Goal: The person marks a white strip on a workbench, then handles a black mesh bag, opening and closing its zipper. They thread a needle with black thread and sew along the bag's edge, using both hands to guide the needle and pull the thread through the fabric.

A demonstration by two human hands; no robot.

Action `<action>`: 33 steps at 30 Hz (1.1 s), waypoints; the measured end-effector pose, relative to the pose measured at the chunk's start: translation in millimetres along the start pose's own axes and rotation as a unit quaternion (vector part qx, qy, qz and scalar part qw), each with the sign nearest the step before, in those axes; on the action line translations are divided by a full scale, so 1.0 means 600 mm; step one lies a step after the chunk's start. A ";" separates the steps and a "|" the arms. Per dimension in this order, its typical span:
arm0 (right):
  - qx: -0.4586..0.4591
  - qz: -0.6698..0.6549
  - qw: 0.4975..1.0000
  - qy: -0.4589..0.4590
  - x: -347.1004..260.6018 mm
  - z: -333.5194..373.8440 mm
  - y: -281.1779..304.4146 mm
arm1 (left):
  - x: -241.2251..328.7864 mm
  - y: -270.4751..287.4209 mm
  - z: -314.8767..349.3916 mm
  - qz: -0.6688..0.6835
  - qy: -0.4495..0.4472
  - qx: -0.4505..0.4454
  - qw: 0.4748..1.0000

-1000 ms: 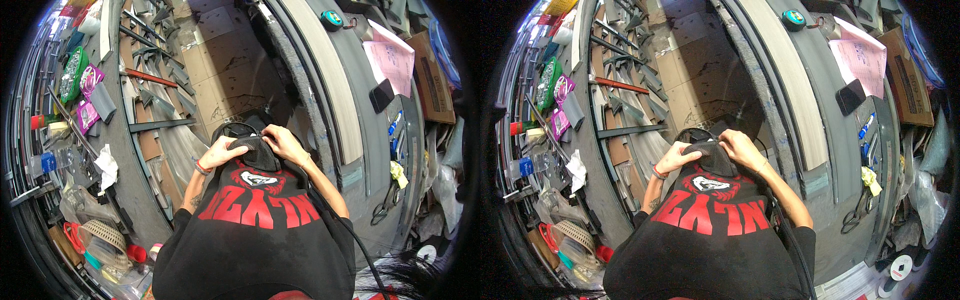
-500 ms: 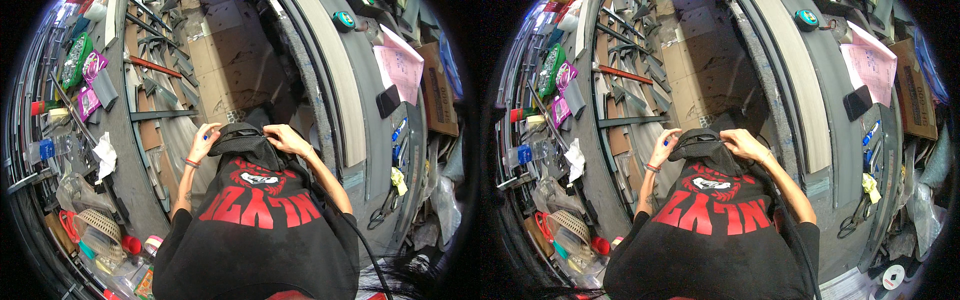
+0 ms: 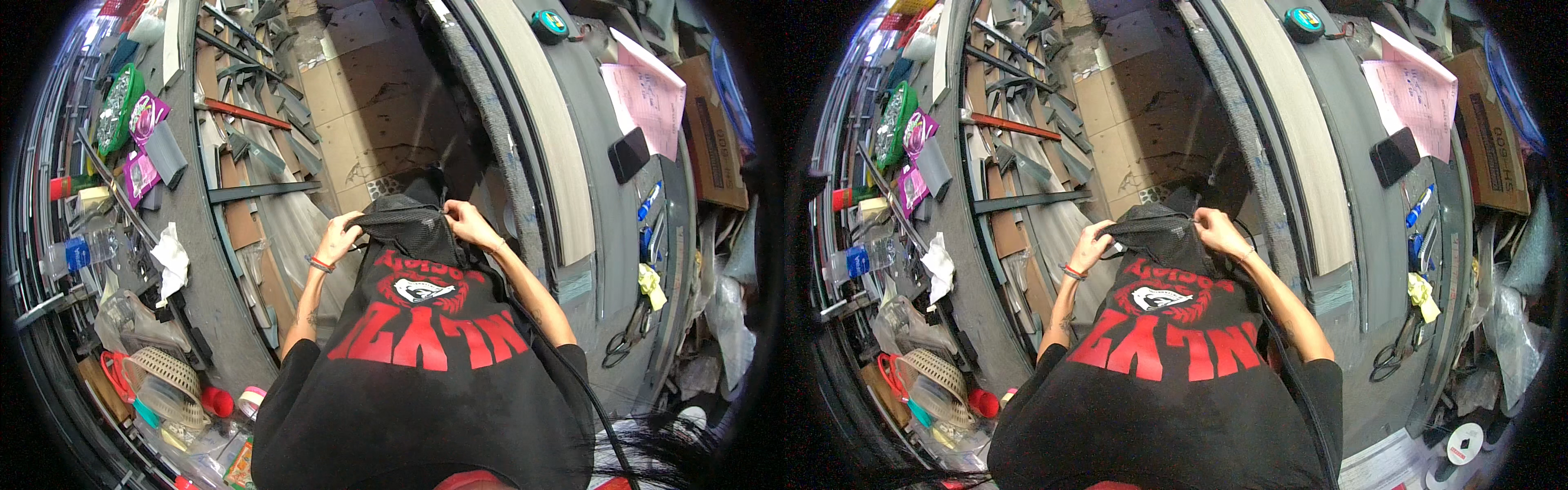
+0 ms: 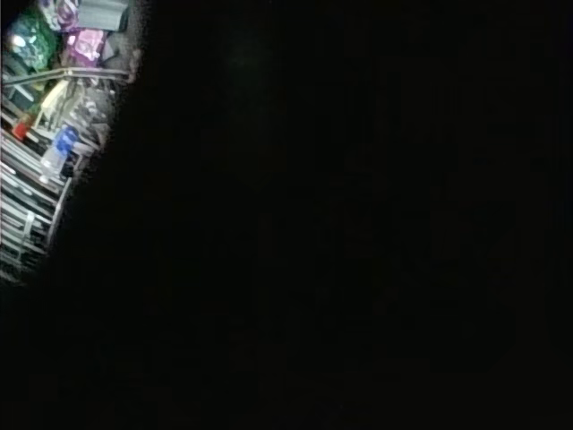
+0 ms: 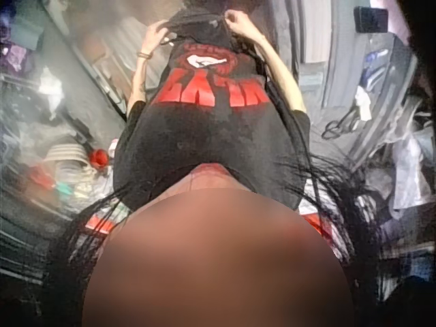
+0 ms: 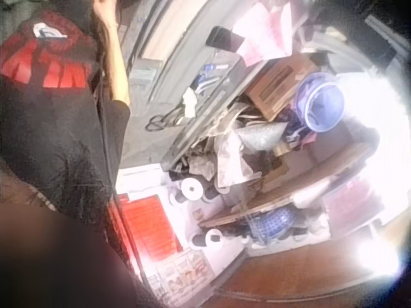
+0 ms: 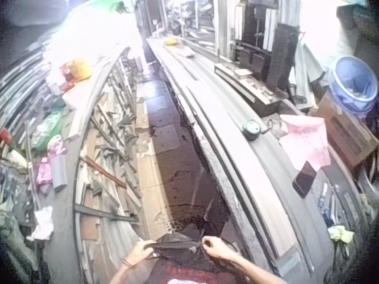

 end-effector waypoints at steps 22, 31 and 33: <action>-0.037 -0.036 0.999 -0.013 0.033 -0.037 -0.029 | 0.002 0.027 -0.038 0.131 0.068 -0.016 0.989; -0.039 0.014 0.999 0.025 0.035 0.082 0.019 | -0.037 0.035 -0.017 0.089 0.094 -0.106 0.986; -0.009 0.067 0.992 0.104 0.026 0.072 0.027 | -0.033 0.031 -0.019 0.086 0.084 -0.104 0.987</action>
Point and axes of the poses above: each hand's wrist, its own z-axis away from the middle knuckle, its own y-axis out of the back of the hand, x = y × z, the point moved 2 cm from there along -z, towards the middle knuckle, and after that the axes turned 10 degrees about x, right-handed, at the moved point
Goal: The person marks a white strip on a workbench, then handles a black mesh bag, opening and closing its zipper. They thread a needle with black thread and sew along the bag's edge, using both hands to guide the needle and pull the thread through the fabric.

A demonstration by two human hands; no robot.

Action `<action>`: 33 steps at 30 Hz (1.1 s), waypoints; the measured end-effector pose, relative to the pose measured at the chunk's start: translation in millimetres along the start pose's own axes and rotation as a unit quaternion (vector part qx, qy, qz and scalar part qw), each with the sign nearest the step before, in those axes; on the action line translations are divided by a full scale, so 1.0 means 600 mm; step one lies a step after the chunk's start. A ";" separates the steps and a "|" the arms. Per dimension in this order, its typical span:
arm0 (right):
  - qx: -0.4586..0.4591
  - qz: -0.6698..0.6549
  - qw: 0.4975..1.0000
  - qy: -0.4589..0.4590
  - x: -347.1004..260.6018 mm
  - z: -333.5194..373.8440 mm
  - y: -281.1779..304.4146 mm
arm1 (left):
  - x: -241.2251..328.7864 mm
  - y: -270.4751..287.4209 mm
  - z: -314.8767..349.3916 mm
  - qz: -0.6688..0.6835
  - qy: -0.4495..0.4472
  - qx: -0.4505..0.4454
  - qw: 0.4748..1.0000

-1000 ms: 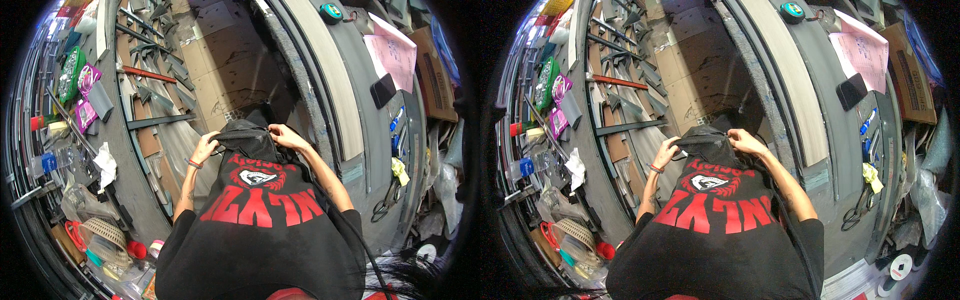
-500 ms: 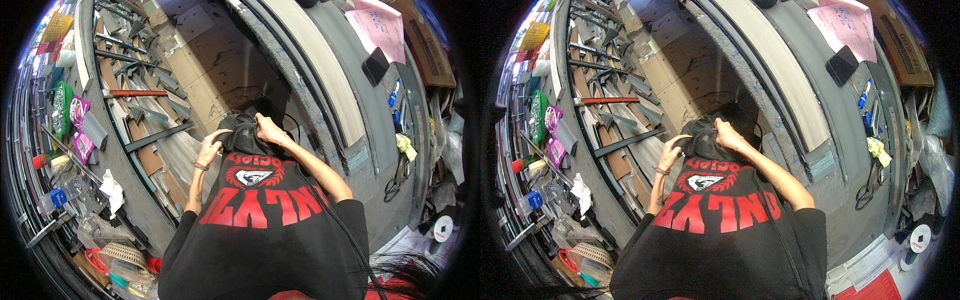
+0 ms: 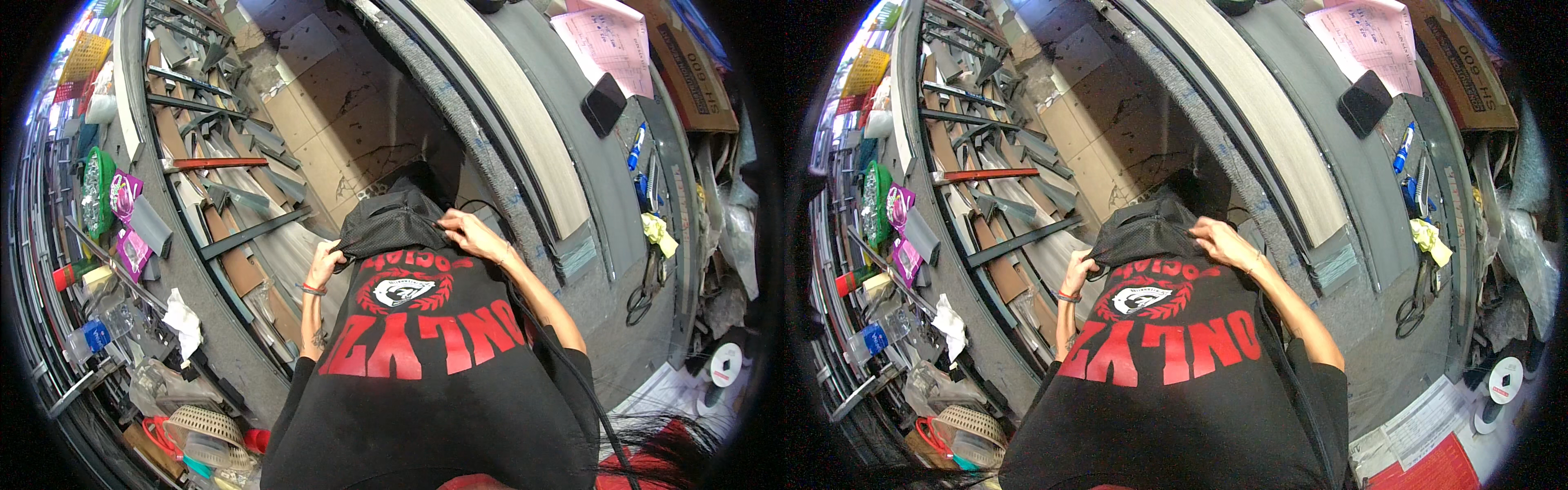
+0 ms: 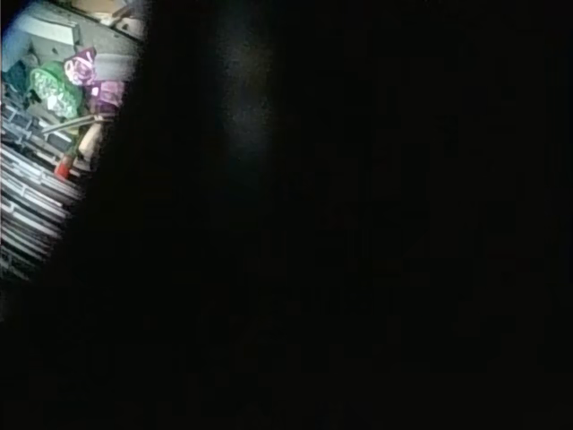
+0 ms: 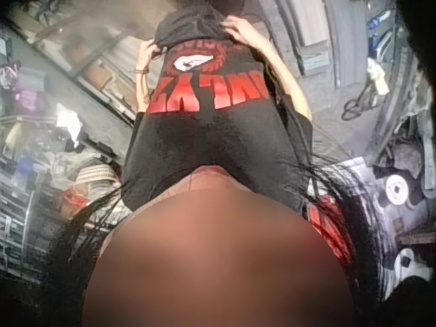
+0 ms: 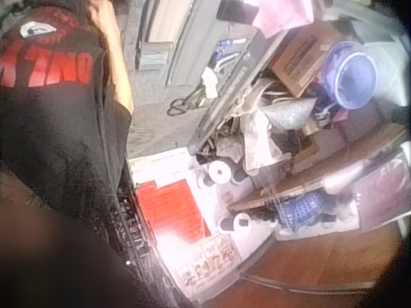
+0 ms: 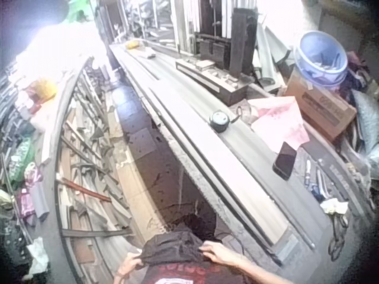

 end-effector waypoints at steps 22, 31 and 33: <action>0.014 0.056 0.997 -0.044 -0.119 -0.026 0.005 | 0.036 0.028 -0.003 -0.058 -0.076 0.171 0.981; 0.019 -0.107 0.993 0.045 -0.167 -0.027 0.082 | 0.095 0.023 -0.015 -0.117 -0.064 0.034 0.990; -0.029 -0.124 0.989 0.070 -0.176 -0.038 0.081 | 0.103 0.035 -0.018 -0.087 -0.073 0.020 0.993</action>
Point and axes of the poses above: each hand's wrist, its own z-axis away from the middle knuckle, its own y-axis out of the back of the hand, x = y × z, the point moved 2 cm from there along -z, towards the middle knuckle, and after that the axes turned 10 degrees about x, right-handed, at the moved point
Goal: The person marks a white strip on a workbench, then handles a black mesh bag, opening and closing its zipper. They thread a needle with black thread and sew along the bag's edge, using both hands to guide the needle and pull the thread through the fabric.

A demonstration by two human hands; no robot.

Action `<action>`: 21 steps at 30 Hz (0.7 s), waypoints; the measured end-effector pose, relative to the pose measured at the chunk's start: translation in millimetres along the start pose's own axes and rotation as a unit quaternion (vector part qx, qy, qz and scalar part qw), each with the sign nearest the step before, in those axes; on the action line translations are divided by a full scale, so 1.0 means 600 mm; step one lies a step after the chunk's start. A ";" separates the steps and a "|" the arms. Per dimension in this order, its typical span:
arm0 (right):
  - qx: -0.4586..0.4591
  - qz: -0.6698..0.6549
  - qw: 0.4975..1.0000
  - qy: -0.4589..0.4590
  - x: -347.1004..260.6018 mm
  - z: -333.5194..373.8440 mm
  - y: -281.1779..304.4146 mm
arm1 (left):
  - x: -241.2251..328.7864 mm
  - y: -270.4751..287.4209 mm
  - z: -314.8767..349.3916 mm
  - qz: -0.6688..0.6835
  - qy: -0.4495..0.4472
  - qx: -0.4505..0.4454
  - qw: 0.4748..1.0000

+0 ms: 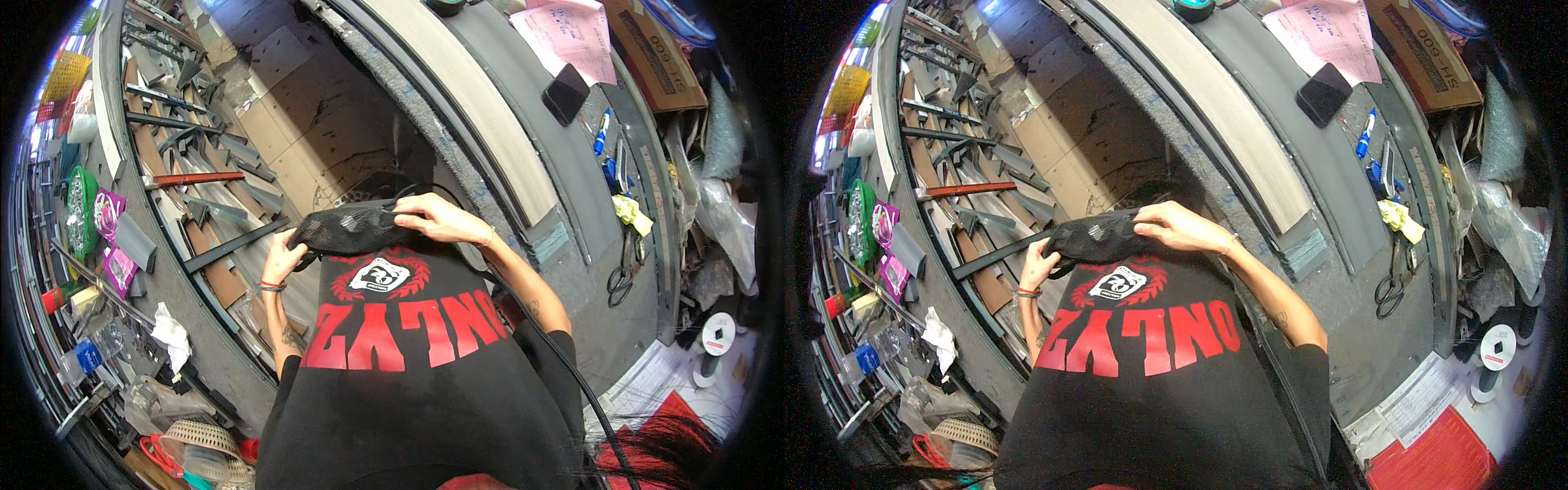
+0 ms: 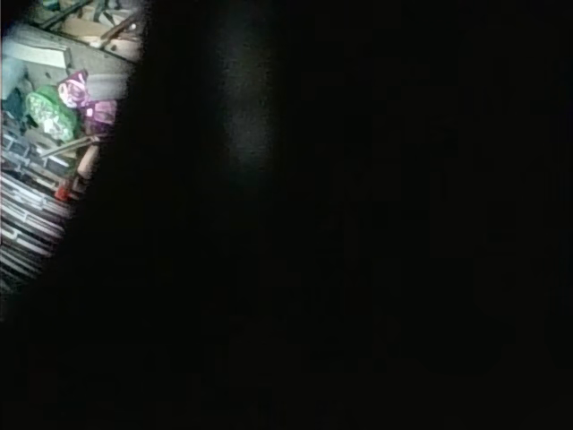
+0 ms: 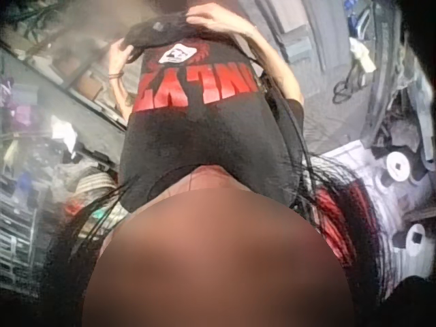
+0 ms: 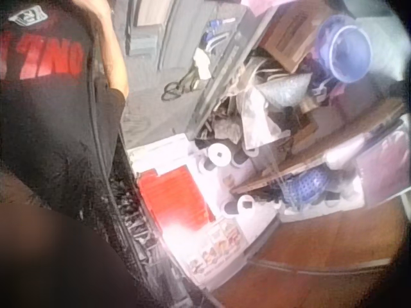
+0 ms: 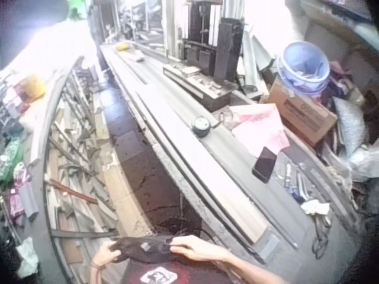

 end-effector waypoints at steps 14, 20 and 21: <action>0.156 0.009 0.963 -0.221 0.030 0.107 0.026 | 0.144 -0.087 -0.149 -0.044 -0.173 -0.012 0.984; 0.350 -0.026 0.903 -0.249 0.000 0.207 -0.001 | 0.167 -0.172 -0.185 -0.005 -0.191 -0.123 0.974; 0.377 -0.036 0.897 -0.227 -0.008 0.222 -0.011 | 0.164 -0.183 -0.190 -0.014 -0.161 -0.169 0.972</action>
Point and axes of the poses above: each hand's wrist, its own z-axis away from the middle knuckle, its own y-axis out of the back of the hand, x = y × z, the point moved 2 cm from there along -z, towards the middle knuckle, and after that the axes turned 10 degrees about x, right-handed, at the moved point
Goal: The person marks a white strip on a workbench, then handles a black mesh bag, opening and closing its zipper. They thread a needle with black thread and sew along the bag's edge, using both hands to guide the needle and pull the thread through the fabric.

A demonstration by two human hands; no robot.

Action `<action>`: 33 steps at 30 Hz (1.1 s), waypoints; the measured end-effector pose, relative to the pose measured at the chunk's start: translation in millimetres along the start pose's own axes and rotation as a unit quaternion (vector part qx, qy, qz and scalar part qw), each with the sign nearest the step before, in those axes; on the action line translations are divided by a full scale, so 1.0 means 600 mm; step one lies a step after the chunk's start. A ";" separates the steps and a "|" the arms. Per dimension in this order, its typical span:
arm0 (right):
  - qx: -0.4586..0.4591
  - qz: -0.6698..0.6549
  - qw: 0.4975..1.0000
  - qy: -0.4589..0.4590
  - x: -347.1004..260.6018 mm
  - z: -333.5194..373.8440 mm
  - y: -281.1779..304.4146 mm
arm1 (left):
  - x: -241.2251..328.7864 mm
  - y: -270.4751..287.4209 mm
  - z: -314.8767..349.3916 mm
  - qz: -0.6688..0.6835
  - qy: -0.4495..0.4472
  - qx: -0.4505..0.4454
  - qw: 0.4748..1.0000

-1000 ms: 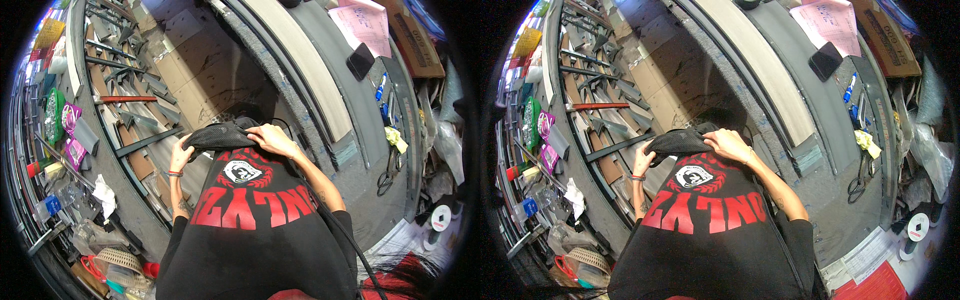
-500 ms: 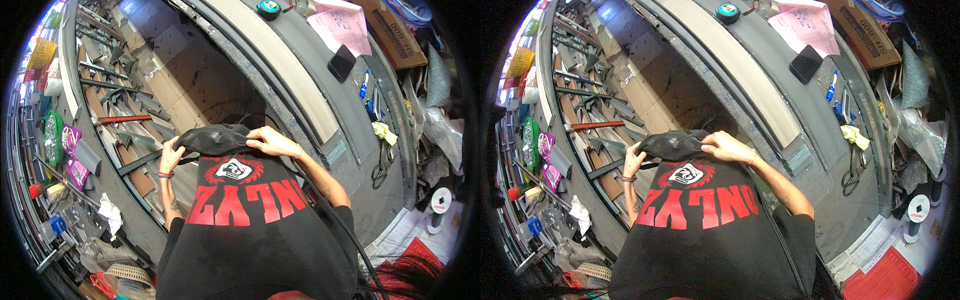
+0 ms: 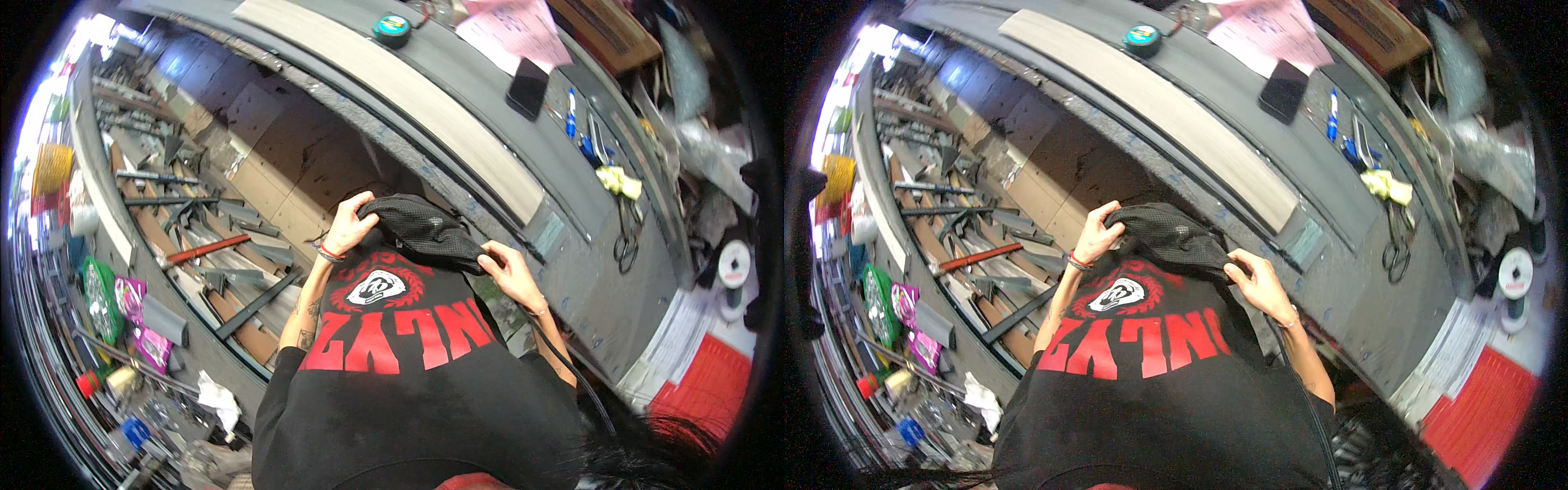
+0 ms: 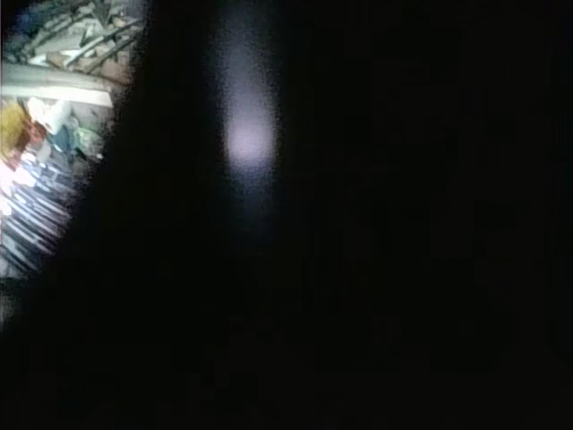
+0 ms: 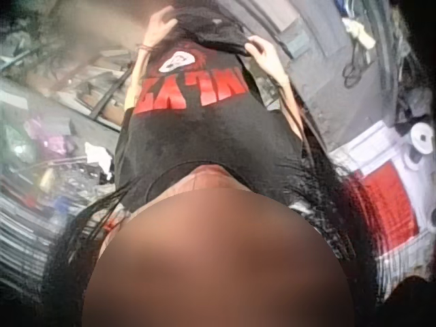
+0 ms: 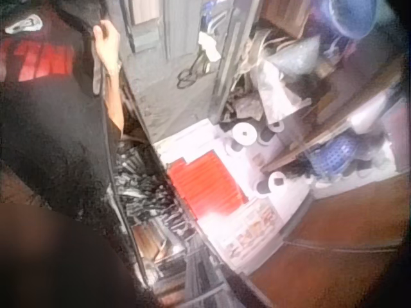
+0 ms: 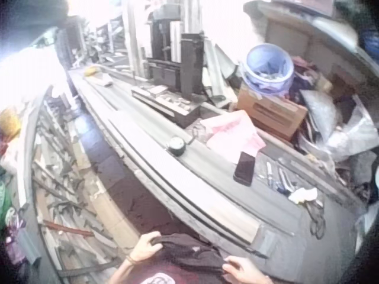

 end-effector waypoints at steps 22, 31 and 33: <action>0.070 -0.422 0.862 -0.273 0.257 0.216 -0.215 | -0.020 -0.152 -0.049 0.118 -0.061 -0.484 0.865; 0.179 -0.026 0.981 -0.065 0.223 0.139 -0.118 | -0.026 -0.166 -0.038 0.082 0.069 -0.554 0.826; 0.207 -0.059 0.976 -0.010 0.185 0.088 -0.111 | -0.024 -0.171 -0.041 0.076 0.078 -0.577 0.810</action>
Point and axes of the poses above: each hand's wrist, its own z-axis away from the middle knuckle, its own y-axis out of the back of the hand, x = y × z, the point moved 2 cm from there along -z, towards the middle knuckle, and after that the axes turned 10 degrees about x, right-handed, at the moved point
